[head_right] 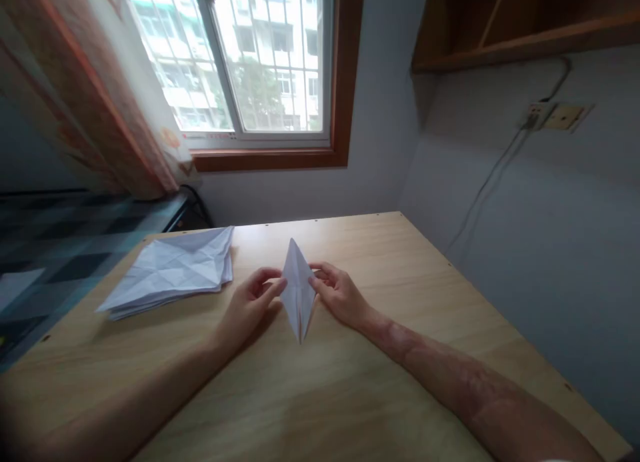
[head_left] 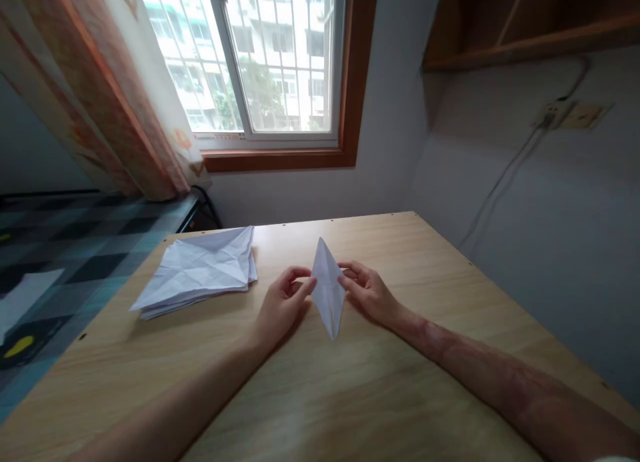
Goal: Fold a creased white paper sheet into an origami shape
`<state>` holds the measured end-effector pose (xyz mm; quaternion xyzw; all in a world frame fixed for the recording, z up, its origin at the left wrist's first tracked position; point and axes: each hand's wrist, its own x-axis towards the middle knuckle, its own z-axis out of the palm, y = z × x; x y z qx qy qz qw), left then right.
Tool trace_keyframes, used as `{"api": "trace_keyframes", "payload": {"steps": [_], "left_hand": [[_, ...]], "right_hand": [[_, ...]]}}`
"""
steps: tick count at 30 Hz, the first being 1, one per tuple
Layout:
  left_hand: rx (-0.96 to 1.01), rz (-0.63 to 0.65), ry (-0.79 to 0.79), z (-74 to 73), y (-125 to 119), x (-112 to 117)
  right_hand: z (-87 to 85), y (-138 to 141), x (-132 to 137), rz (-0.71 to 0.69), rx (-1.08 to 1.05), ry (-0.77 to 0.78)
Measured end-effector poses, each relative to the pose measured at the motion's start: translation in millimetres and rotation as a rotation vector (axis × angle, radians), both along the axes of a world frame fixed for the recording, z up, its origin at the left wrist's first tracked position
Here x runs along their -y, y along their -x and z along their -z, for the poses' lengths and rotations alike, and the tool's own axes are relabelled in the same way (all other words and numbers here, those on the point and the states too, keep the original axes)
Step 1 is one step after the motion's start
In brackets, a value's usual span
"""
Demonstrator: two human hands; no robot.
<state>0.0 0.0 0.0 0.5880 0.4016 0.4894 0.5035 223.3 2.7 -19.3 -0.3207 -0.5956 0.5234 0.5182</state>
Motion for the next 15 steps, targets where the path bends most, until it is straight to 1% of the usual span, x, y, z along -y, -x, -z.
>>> {"api": "trace_keyframes", "payload": {"steps": [2,3,6,8,10,12,15], "left_hand": [[-0.046,0.018,-0.047,-1.3,0.0,4.0],[-0.077,0.004,-0.103,-2.6,-0.1,6.0],[-0.22,-0.107,-0.321,-7.0,-0.1,11.0],[-0.314,-0.149,-0.426,-8.6,-0.4,13.0],[-0.392,-0.137,-0.514,-8.6,-1.1,14.3],[-0.471,-0.096,-0.58,-7.6,-2.0,15.1],[-0.546,-0.066,-0.588,-5.7,-2.5,15.3]], "right_hand": [[0.2,-0.5,0.2,0.014,0.009,0.004],[0.4,-0.8,0.1,0.024,0.013,0.006],[1.6,-1.3,-0.5,0.046,0.008,0.017],[2.5,-1.1,-1.5,0.054,-0.004,0.017],[3.2,-0.4,-2.5,0.074,-0.004,-0.002],[3.3,0.6,-3.0,0.09,0.005,-0.029],[1.7,1.9,-2.3,0.078,0.0,-0.04]]}}
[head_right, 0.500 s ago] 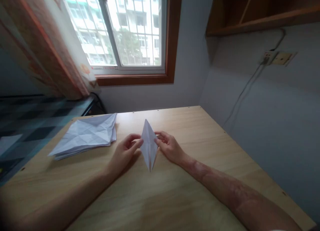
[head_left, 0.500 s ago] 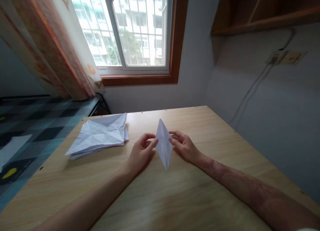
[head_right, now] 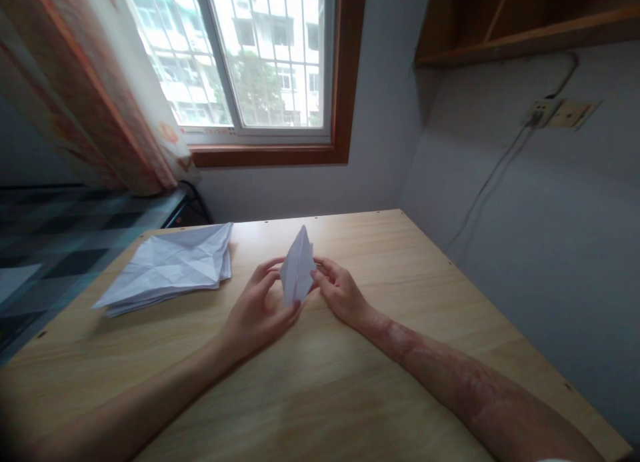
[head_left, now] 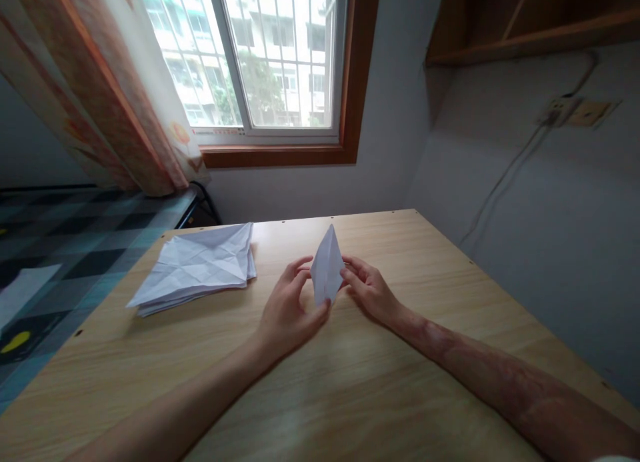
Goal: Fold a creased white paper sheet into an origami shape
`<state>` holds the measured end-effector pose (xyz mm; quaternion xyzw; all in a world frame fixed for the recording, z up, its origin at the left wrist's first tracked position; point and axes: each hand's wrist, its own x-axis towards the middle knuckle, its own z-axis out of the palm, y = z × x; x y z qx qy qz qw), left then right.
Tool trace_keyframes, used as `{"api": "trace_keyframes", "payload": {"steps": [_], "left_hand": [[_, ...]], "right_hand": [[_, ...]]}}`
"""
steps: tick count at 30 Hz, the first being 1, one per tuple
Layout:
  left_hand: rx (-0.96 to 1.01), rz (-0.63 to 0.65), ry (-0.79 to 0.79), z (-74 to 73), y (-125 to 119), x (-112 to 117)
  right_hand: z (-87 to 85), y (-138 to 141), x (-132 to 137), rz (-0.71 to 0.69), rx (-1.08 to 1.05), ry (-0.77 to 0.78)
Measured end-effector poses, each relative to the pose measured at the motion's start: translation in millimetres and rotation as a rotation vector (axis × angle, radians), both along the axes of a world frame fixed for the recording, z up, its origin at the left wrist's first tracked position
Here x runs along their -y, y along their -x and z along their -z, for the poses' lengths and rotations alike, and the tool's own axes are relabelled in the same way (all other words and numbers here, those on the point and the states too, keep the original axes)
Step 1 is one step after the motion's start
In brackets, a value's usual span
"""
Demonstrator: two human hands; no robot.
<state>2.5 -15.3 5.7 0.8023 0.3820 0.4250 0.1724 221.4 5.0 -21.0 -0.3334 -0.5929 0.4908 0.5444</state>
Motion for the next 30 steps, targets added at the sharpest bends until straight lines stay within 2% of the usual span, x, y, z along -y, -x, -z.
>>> {"api": "trace_keyframes", "payload": {"steps": [12,16,19,22,24,26,30], "left_hand": [[-0.014,-0.152,0.153,-2.7,1.7,-1.9],[-0.03,-0.194,0.219,1.1,4.6,-4.2],[-0.038,-0.207,0.262,4.0,7.3,-6.9],[-0.057,-0.202,0.275,3.3,9.6,-8.6],[-0.089,-0.208,0.262,2.2,10.9,-8.9],[-0.12,-0.208,0.247,1.9,11.7,-9.0],[-0.102,-0.154,0.241,3.9,12.0,-10.0]], "right_hand": [[-5.5,-0.1,9.3,-0.054,0.164,-0.043],[-9.6,0.1,13.1,-0.027,0.24,-0.055],[-13.9,-0.4,15.6,0.094,0.357,-0.175],[-17.8,-2.1,18.4,0.357,0.472,-0.426],[-19.9,-3.3,20.7,0.477,0.526,-0.6],[-21.4,-3.6,23.0,0.456,0.577,-0.695],[-20.9,-2.0,24.5,0.322,0.676,-0.715]]}}
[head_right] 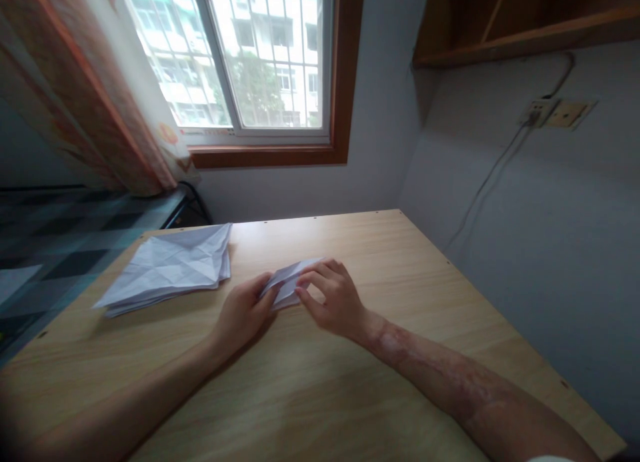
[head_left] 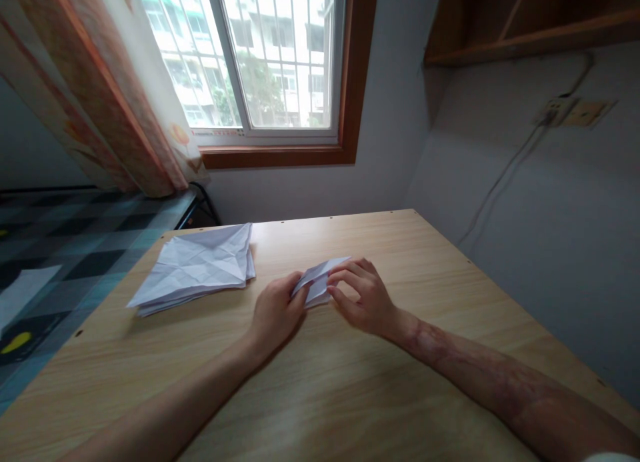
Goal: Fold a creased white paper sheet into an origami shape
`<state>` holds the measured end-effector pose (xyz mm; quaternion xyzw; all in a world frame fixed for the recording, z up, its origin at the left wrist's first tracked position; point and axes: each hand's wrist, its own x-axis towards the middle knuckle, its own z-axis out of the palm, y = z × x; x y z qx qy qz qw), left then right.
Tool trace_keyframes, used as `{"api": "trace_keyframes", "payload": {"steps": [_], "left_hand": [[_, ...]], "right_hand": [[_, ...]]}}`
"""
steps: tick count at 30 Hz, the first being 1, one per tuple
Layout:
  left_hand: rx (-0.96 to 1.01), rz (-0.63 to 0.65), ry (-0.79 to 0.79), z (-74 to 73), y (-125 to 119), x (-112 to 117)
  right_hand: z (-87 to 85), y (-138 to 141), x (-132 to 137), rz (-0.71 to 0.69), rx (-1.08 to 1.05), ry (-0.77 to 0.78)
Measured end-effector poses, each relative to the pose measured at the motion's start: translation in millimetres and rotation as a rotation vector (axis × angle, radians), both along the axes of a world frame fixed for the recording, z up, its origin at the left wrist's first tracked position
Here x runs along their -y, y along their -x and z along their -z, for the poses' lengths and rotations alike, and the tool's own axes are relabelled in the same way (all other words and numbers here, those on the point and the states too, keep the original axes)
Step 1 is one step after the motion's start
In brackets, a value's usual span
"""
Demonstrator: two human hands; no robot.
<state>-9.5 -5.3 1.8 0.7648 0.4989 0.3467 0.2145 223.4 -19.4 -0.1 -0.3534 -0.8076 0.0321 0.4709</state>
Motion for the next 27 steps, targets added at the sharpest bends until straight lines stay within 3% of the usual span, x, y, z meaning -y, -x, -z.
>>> {"api": "trace_keyframes", "payload": {"steps": [7,19,27], "left_hand": [[0.174,0.114,0.072,1.0,-2.1,-5.0],[0.232,0.234,0.162,-7.0,-0.7,-7.1],[0.293,0.231,0.261,-11.5,-1.4,-5.6]], "right_hand": [[2.0,0.4,-0.5,0.048,0.083,0.033],[4.3,1.0,1.2,0.007,0.261,0.046],[1.7,0.6,2.1,-0.025,0.319,0.042]]}}
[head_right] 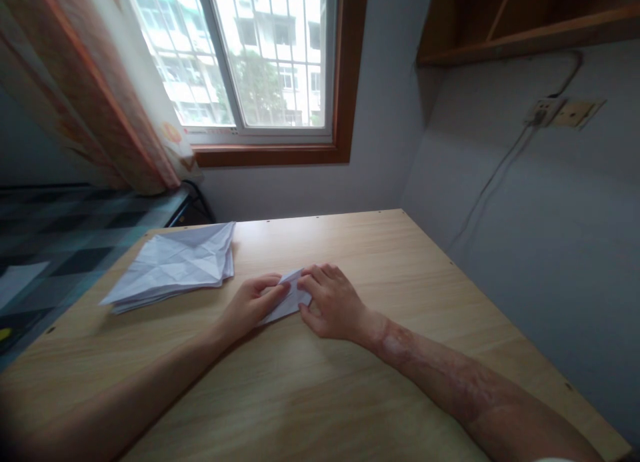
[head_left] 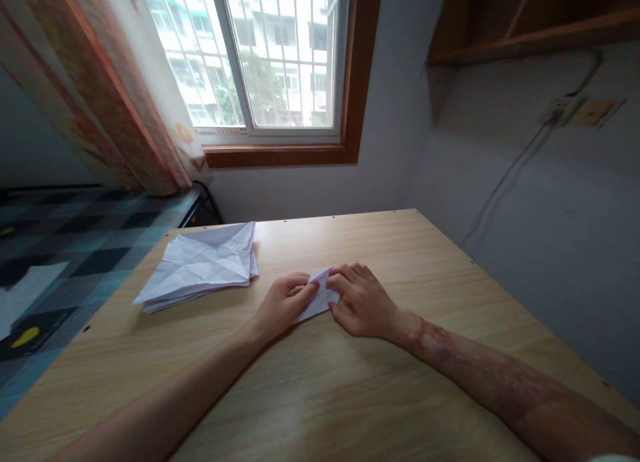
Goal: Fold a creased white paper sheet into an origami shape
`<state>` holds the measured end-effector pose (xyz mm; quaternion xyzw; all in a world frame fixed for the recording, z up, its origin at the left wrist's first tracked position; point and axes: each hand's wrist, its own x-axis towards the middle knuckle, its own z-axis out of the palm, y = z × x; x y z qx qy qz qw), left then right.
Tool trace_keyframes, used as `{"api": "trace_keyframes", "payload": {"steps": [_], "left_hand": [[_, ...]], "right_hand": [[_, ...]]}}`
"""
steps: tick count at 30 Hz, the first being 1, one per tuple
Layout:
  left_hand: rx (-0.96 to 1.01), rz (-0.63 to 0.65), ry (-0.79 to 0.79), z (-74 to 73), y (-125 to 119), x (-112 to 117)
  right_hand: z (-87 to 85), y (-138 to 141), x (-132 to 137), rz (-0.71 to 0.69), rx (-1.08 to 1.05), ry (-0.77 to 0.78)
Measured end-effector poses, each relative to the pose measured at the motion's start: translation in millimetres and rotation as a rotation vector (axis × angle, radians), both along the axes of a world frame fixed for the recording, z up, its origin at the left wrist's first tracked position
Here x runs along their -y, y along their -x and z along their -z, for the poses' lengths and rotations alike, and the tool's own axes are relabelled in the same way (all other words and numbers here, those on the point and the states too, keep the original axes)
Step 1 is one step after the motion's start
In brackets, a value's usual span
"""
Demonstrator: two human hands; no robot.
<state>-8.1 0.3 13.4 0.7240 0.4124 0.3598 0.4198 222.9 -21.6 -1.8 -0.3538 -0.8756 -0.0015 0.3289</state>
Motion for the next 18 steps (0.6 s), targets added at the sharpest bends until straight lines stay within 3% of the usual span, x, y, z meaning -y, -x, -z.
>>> {"api": "trace_keyframes", "payload": {"steps": [4,9,18], "left_hand": [[0.008,-0.033,0.063,-1.0,-1.5,0.8],[-0.042,-0.052,0.034,-2.1,1.3,-4.0],[-0.215,-0.053,-0.21,1.4,13.7,-17.2]], "right_hand": [[1.4,-0.6,-1.3,-0.029,-0.012,-0.03],[4.7,-1.5,-3.3,-0.034,0.018,-0.084],[-6.5,-5.8,-1.3,-0.115,-0.059,-0.025]]}}
